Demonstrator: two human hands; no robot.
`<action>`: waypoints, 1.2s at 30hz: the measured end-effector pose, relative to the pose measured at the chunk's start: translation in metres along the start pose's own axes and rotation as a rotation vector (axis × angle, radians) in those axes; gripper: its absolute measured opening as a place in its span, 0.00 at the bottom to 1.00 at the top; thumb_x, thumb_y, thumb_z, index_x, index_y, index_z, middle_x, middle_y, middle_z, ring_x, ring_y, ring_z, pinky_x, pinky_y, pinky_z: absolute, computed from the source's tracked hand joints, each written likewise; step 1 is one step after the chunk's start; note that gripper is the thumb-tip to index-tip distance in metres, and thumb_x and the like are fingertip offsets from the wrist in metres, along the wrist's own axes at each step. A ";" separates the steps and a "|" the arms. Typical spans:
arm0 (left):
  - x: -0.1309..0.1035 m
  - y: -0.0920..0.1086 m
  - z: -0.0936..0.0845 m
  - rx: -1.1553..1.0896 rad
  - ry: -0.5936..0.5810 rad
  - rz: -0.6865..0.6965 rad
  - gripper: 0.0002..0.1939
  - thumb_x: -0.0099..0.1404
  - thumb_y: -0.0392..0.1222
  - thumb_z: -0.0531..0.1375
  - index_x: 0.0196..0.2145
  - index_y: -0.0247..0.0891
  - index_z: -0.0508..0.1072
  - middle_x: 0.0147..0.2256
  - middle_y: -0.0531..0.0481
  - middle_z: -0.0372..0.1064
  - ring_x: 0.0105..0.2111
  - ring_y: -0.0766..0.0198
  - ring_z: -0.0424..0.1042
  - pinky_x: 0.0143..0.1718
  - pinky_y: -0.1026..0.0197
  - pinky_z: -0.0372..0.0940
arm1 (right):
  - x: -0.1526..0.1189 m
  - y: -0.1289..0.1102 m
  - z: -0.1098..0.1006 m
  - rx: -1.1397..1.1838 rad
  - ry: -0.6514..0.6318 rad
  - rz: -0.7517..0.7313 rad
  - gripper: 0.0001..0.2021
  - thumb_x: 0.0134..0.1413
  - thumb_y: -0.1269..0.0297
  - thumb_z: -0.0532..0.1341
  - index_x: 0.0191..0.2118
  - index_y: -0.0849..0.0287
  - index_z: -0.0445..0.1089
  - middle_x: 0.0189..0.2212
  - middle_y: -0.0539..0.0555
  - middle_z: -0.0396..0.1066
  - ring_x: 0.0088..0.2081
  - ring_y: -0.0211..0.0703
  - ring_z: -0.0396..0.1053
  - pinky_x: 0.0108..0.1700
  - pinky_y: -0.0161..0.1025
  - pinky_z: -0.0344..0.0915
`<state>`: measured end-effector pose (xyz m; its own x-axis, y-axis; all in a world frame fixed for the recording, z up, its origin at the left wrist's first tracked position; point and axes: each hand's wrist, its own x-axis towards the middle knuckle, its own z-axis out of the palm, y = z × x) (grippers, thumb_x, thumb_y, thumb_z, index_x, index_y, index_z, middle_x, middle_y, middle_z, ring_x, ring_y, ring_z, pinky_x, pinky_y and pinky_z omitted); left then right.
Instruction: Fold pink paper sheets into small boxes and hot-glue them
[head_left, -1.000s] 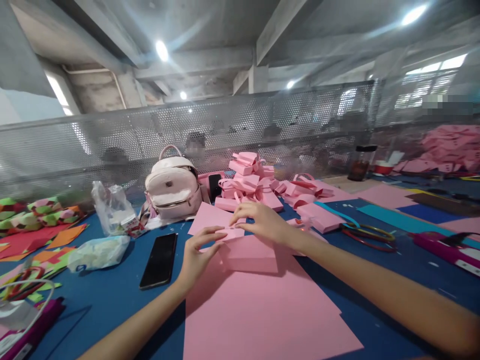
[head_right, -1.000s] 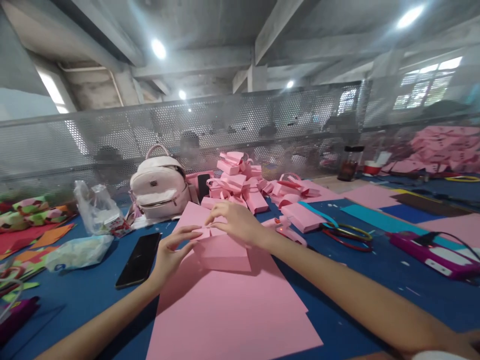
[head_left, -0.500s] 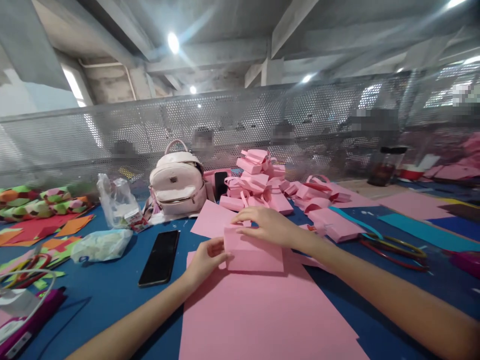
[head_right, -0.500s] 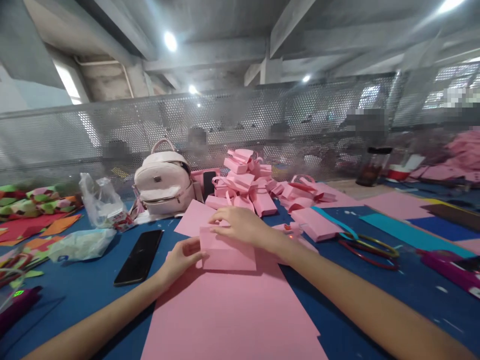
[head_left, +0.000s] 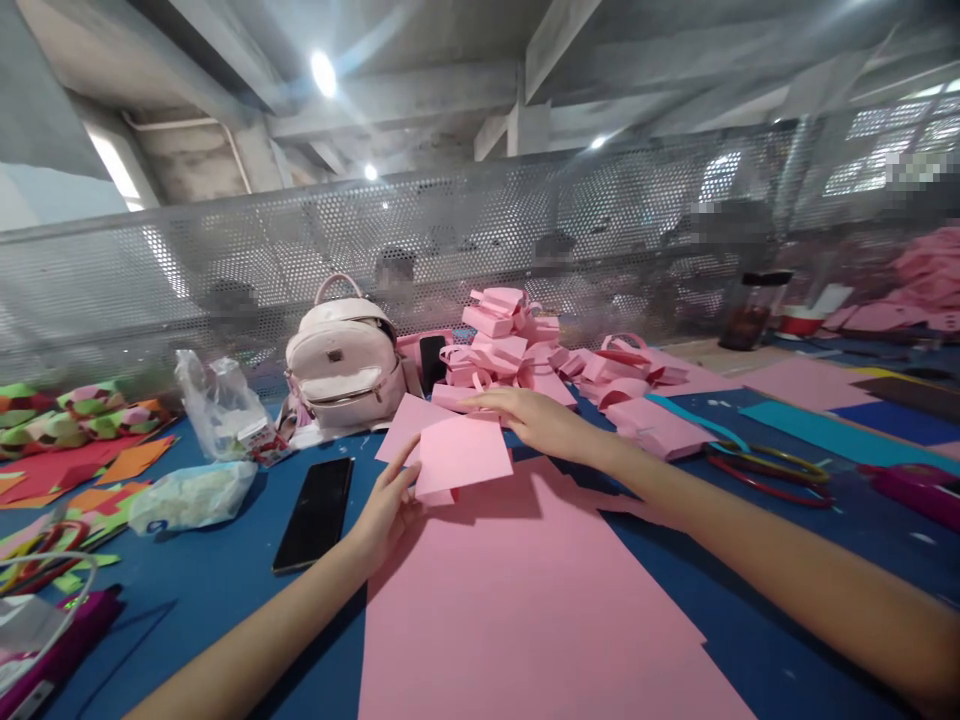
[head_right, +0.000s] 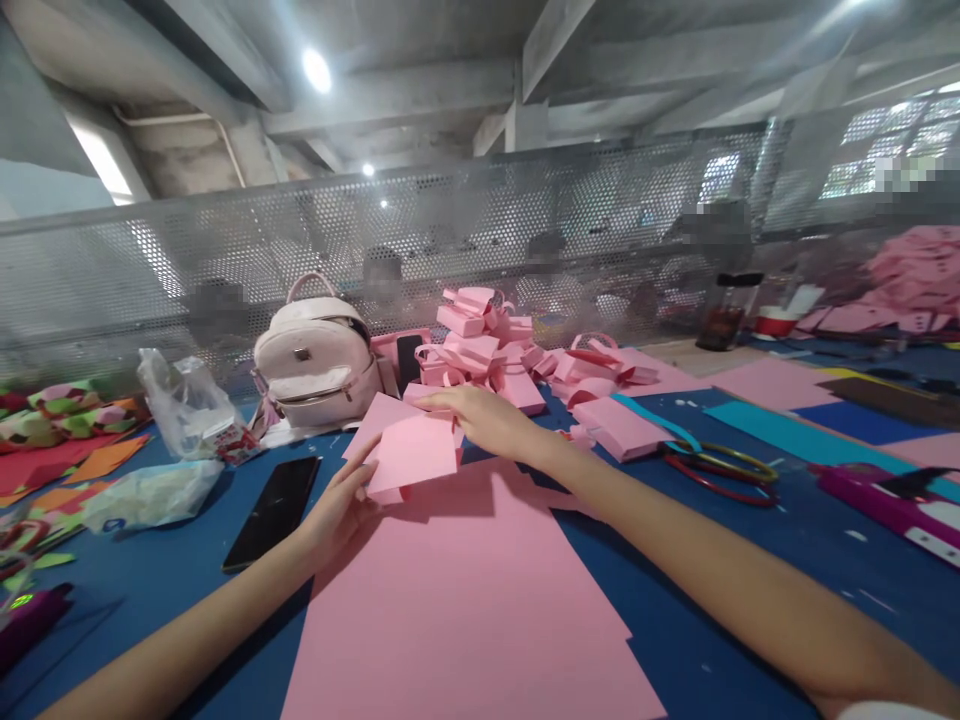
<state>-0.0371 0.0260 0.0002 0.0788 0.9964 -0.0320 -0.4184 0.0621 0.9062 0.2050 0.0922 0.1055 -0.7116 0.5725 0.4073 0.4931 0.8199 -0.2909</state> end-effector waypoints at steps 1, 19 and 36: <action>0.001 0.001 -0.001 -0.024 0.002 -0.003 0.38 0.62 0.45 0.70 0.66 0.45 0.62 0.34 0.52 0.76 0.24 0.69 0.73 0.33 0.63 0.73 | -0.001 0.001 -0.002 0.007 -0.003 -0.023 0.27 0.60 0.82 0.51 0.61 0.55 0.70 0.61 0.56 0.70 0.61 0.49 0.67 0.60 0.49 0.64; -0.016 0.005 0.016 -0.083 -0.356 -0.124 0.22 0.60 0.46 0.72 0.49 0.33 0.76 0.54 0.33 0.74 0.58 0.42 0.71 0.58 0.45 0.65 | -0.007 0.001 0.003 0.119 0.229 0.114 0.20 0.62 0.74 0.55 0.55 0.57 0.75 0.45 0.55 0.81 0.44 0.50 0.78 0.47 0.43 0.71; 0.000 0.002 0.008 0.046 -0.051 0.165 0.20 0.54 0.51 0.75 0.34 0.33 0.76 0.25 0.51 0.75 0.26 0.65 0.76 0.32 0.63 0.74 | -0.004 0.011 0.008 0.308 0.203 0.107 0.27 0.48 0.78 0.56 0.56 0.61 0.73 0.51 0.58 0.77 0.52 0.53 0.75 0.54 0.46 0.71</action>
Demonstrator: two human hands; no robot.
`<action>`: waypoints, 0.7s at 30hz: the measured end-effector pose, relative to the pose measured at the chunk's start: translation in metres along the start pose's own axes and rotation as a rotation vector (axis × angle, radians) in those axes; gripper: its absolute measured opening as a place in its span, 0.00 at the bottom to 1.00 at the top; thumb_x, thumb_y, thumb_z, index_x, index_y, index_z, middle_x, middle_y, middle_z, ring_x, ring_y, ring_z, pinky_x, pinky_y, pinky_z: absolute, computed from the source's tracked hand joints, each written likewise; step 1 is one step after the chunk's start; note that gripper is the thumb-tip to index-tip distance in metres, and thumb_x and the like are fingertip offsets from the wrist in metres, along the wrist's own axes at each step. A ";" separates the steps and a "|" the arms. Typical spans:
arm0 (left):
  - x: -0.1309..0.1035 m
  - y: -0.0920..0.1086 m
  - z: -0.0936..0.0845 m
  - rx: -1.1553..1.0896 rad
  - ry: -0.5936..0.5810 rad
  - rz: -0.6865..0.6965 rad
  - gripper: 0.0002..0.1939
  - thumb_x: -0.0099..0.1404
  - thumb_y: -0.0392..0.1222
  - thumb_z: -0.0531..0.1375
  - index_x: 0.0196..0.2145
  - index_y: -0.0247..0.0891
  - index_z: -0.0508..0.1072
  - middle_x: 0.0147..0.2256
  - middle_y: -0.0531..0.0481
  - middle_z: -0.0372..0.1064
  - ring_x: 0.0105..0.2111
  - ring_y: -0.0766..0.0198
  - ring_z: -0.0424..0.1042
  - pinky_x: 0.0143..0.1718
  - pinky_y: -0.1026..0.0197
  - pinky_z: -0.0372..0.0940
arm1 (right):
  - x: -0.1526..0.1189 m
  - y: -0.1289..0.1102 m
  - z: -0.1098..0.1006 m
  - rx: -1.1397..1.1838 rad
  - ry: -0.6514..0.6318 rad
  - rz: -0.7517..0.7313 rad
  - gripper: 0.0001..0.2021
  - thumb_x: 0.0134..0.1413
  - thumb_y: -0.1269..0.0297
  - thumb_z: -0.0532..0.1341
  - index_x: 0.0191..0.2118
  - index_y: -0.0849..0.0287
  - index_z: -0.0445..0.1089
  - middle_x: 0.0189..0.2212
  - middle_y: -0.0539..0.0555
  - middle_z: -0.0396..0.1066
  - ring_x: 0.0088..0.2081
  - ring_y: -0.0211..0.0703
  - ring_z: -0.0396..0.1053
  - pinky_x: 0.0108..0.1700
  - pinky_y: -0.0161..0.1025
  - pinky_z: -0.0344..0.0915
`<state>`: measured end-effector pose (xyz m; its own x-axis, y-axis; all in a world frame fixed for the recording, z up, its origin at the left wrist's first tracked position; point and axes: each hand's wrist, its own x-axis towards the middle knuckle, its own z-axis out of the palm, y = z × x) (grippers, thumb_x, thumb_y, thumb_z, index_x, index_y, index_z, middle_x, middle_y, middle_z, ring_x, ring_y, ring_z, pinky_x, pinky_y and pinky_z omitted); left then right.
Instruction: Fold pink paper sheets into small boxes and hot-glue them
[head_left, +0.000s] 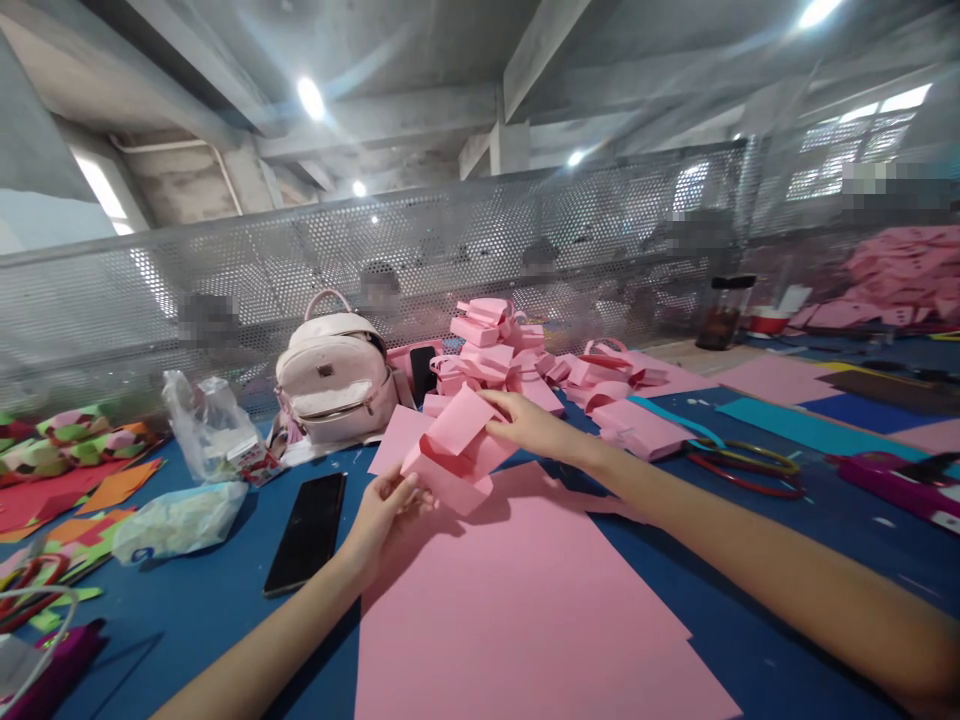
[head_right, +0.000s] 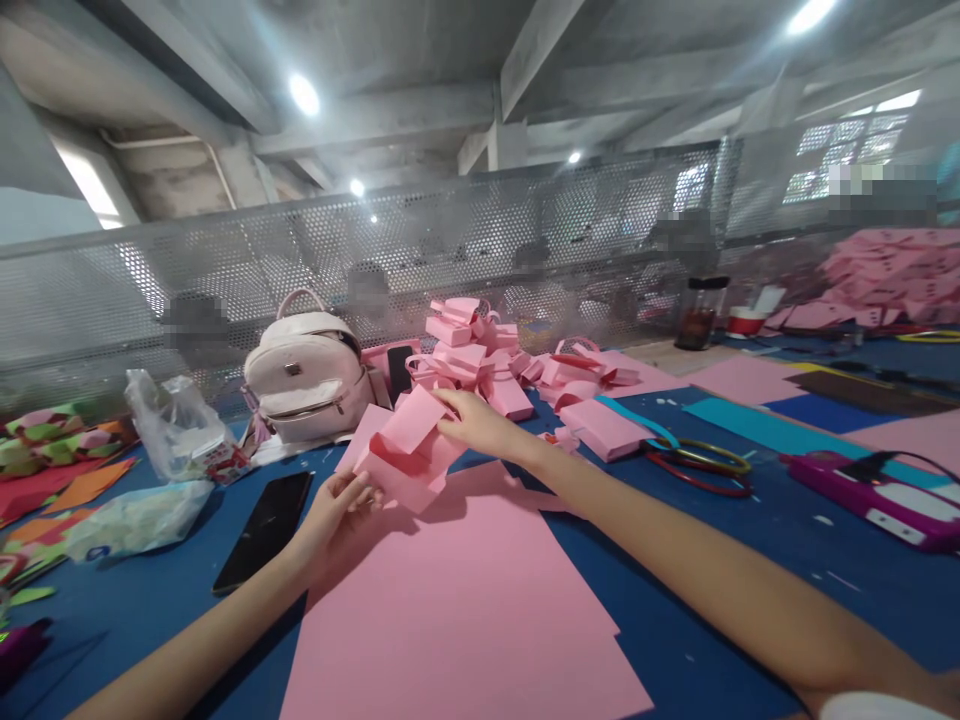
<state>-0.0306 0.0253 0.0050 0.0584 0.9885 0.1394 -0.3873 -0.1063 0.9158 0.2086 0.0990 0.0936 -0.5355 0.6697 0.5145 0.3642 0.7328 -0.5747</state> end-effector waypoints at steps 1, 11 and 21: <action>0.000 0.001 -0.001 0.039 0.009 0.033 0.19 0.55 0.50 0.74 0.36 0.33 0.77 0.25 0.52 0.75 0.25 0.66 0.75 0.31 0.64 0.73 | 0.000 0.002 0.000 0.006 -0.013 -0.009 0.30 0.45 0.79 0.57 0.57 0.60 0.72 0.52 0.58 0.76 0.52 0.53 0.75 0.54 0.45 0.71; -0.002 0.013 -0.008 0.442 0.114 0.434 0.19 0.60 0.45 0.70 0.48 0.39 0.78 0.40 0.47 0.78 0.29 0.63 0.76 0.29 0.64 0.70 | -0.011 -0.037 0.002 0.002 0.191 -0.248 0.26 0.46 0.81 0.54 0.51 0.53 0.69 0.54 0.56 0.67 0.62 0.52 0.60 0.67 0.56 0.52; -0.017 0.021 -0.001 0.742 0.009 0.657 0.17 0.65 0.37 0.65 0.52 0.47 0.78 0.51 0.46 0.74 0.34 0.65 0.73 0.33 0.65 0.71 | -0.023 -0.052 0.023 -0.194 0.110 -0.213 0.11 0.51 0.67 0.74 0.39 0.56 0.75 0.41 0.53 0.73 0.46 0.49 0.67 0.52 0.46 0.62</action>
<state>-0.0409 0.0065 0.0214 0.0305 0.7094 0.7042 0.3342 -0.6712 0.6617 0.1846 0.0429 0.0974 -0.5340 0.4995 0.6822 0.3970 0.8605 -0.3194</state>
